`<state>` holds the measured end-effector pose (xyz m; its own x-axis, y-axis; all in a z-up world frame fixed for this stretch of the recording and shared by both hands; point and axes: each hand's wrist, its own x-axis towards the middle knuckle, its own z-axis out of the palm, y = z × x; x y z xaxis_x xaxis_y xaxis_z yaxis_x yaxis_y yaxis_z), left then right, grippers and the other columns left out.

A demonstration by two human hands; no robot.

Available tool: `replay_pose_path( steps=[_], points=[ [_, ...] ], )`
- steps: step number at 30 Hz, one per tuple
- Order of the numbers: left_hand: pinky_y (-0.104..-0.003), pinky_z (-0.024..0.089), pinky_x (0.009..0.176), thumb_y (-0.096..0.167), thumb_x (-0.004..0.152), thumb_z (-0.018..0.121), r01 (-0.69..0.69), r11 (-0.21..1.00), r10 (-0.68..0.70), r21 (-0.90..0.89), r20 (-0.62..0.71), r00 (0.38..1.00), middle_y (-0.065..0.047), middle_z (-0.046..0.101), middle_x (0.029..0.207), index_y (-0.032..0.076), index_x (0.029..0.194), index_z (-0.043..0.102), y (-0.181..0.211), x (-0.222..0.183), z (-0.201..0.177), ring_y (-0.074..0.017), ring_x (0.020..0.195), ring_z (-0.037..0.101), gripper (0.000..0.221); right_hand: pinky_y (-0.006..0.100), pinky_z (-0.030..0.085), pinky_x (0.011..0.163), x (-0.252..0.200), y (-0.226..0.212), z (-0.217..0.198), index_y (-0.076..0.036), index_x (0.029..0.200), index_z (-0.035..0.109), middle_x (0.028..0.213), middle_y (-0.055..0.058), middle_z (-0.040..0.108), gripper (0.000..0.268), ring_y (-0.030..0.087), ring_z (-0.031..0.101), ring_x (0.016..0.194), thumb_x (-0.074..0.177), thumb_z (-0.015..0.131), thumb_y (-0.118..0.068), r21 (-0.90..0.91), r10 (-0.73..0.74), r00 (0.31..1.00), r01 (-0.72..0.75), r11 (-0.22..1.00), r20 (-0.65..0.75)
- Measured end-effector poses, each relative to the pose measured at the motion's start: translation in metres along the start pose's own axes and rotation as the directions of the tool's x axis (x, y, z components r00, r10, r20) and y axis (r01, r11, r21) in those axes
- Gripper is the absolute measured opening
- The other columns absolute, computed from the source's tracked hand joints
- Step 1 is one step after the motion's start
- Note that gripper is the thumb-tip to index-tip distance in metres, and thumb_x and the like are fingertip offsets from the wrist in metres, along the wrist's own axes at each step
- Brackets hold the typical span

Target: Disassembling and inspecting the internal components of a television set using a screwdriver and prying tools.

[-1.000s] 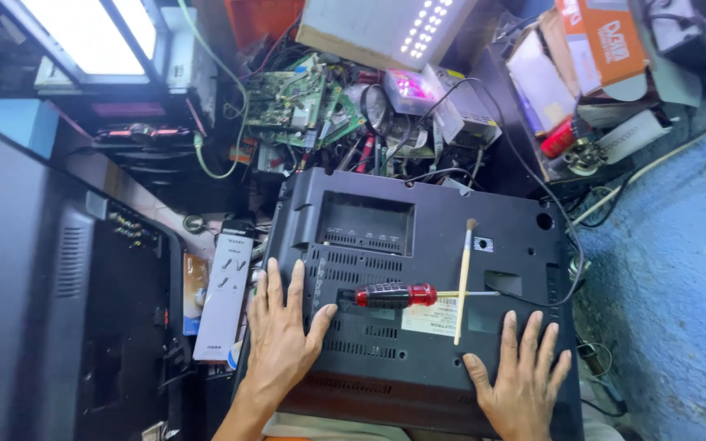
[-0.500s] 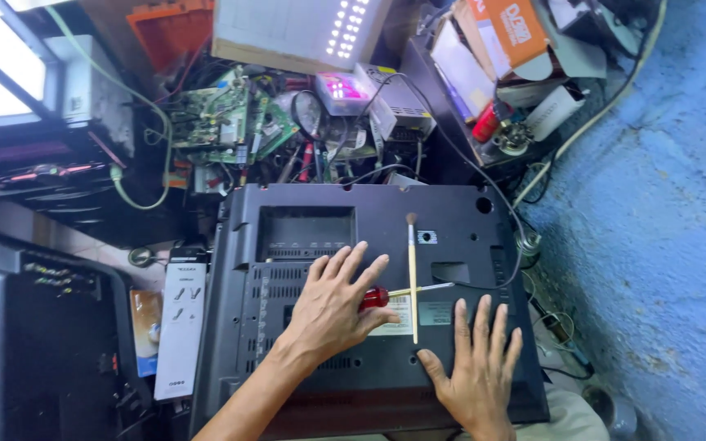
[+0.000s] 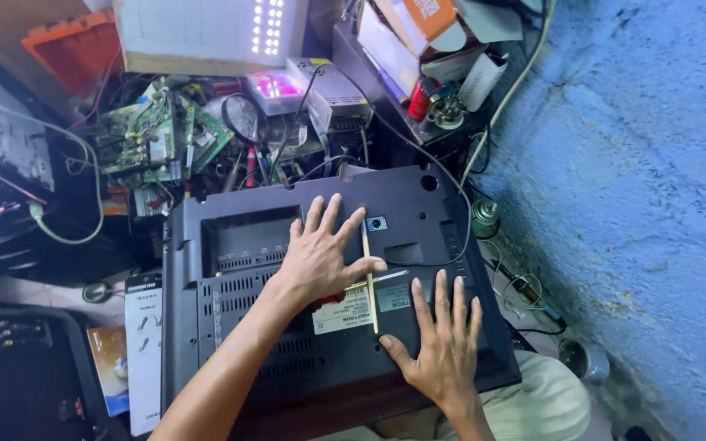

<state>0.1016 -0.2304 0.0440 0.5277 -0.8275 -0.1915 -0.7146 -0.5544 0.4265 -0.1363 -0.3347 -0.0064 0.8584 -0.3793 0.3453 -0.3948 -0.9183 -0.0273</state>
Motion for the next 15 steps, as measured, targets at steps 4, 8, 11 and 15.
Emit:
replay_pose_path(
  steps=[4,8,11,15],
  points=[
    [-0.07,0.019,0.114,0.086,0.081,0.043,-0.018,1.0,0.018,0.005,0.043,0.999,-0.018,0.002,0.172,0.024,0.165,0.017,0.0061,-0.0018,-0.009,-0.0427,0.157,-0.004,0.108,0.062,0.024,0.12,0.0028,-0.0025,-0.0033,-0.022,0.161,0.037,0.169,0.015,0.031,0.091,0.04,0.027,0.156,0.091,0.033,-0.08,0.036,0.052,0.999,-0.052,0.998,-0.01],
    [-0.072,0.028,0.11,0.081,0.086,0.047,-0.006,0.997,0.001,0.076,0.069,0.998,-0.022,0.003,0.171,0.023,0.166,0.014,0.0103,0.0022,-0.0105,-0.0462,0.156,0.0,0.104,0.064,0.024,0.12,0.0021,-0.0021,-0.0039,-0.022,0.159,0.042,0.167,0.016,0.035,0.091,0.041,0.03,0.155,0.09,0.034,-0.081,0.103,0.065,0.998,-0.062,0.993,-0.027],
    [-0.072,0.031,0.108,0.074,0.089,0.05,-0.013,0.995,0.006,0.101,0.072,0.997,-0.026,0.003,0.17,0.022,0.166,0.013,0.0113,0.0007,-0.0103,-0.0496,0.155,0.0,0.099,0.064,0.024,0.12,0.0008,-0.0034,-0.003,-0.022,0.157,0.044,0.166,0.016,0.038,0.091,0.041,0.032,0.154,0.089,0.035,-0.082,0.112,0.068,0.997,-0.062,0.992,-0.048],
    [-0.073,0.029,0.109,0.064,0.093,0.049,-0.005,1.0,0.003,0.028,0.075,0.997,-0.024,0.005,0.17,0.018,0.164,0.018,0.0093,-0.0051,-0.013,-0.0477,0.156,-0.001,0.09,0.065,0.025,0.12,0.0014,-0.0051,-0.0043,-0.021,0.156,0.046,0.164,0.017,0.039,0.09,0.042,0.032,0.154,0.09,0.035,-0.081,0.14,0.065,0.997,-0.058,0.989,-0.048]
  ],
)
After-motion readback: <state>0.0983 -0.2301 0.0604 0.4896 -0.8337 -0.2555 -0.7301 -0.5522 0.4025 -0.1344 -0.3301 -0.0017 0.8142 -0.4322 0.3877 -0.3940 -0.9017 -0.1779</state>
